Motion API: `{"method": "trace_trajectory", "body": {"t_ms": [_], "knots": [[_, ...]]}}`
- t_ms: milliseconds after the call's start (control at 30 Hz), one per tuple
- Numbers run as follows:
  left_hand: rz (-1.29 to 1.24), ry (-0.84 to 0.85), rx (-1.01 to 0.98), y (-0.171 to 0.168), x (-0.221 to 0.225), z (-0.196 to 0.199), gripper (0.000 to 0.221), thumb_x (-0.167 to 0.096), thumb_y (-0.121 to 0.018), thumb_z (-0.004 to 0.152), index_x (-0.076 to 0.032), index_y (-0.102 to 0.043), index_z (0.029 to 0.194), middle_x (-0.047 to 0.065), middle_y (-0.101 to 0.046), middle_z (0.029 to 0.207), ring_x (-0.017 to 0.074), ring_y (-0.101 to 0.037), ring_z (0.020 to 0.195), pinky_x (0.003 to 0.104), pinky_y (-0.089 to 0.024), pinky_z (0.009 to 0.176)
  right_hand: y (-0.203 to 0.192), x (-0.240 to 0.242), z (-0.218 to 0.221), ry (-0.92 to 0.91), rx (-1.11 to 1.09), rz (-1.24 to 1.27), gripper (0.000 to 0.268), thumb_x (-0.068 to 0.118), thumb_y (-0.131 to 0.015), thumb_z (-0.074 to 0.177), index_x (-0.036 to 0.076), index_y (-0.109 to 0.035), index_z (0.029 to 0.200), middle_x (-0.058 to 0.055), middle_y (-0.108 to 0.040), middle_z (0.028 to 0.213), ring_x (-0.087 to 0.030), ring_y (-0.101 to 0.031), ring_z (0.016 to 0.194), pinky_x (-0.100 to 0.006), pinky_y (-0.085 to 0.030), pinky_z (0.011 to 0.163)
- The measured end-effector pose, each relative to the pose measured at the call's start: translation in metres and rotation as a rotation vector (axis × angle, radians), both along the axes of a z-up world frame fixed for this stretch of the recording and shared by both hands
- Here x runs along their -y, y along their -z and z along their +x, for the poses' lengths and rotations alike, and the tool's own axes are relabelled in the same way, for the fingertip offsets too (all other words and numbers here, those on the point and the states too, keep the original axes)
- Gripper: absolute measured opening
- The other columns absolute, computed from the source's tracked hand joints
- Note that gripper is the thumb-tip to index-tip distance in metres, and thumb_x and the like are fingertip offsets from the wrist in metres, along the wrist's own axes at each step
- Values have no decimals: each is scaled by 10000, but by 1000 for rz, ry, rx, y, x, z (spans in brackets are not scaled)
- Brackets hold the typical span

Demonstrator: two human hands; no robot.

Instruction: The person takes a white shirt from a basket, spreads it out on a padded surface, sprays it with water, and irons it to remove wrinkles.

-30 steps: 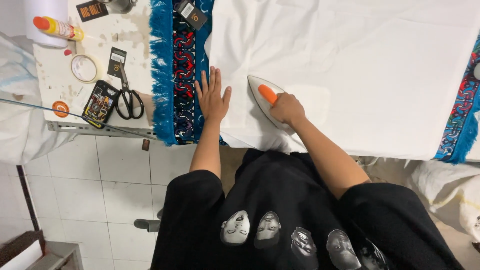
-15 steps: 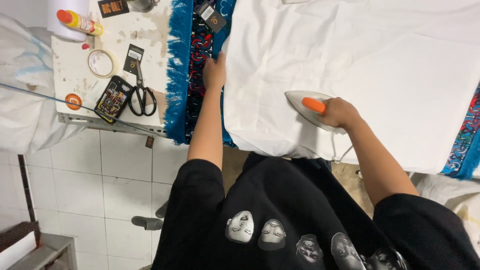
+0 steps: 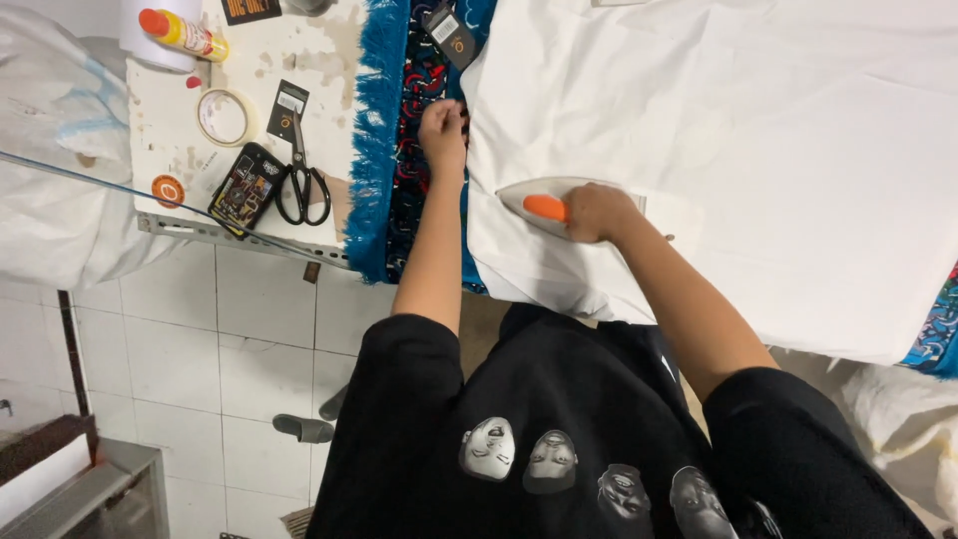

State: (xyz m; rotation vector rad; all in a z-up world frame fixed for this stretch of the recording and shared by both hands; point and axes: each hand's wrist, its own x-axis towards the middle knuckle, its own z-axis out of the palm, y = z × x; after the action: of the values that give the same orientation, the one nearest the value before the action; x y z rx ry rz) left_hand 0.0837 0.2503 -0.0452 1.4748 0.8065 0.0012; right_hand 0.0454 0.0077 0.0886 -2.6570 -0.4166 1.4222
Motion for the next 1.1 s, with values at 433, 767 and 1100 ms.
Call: {"method": "trace_trajectory", "body": {"t_ms": [433,767,1100], "knots": [[364,477,-574,22,28,-240,353,-543,-680,909,-219,-724,1044,0,-746,1009,243,-713,1038,357,-572,859,29,-15,16,-56,-1,108,435,287,-638,750,65,-793,1090,-251,-769,1034,-475,-715,1061,-583,-573,911],[99,-54,-225,13,31,-252,214,-226,-769,883,-37,-735,978,123,-702,783,223,-688,771,334,-543,734,19,-39,-9,-147,140,20,410,266,-620,802,102,-788,1138,-217,-771,990,-421,-749,1006,-512,-596,874],[204,-110,-195,8,43,-251,289,-301,-612,977,-38,-720,926,163,-726,867,313,-704,841,376,-559,774,39,-63,-27,-87,26,72,466,311,-652,730,71,-790,1104,-258,-757,1068,-464,-708,1095,-575,-564,938]]}}
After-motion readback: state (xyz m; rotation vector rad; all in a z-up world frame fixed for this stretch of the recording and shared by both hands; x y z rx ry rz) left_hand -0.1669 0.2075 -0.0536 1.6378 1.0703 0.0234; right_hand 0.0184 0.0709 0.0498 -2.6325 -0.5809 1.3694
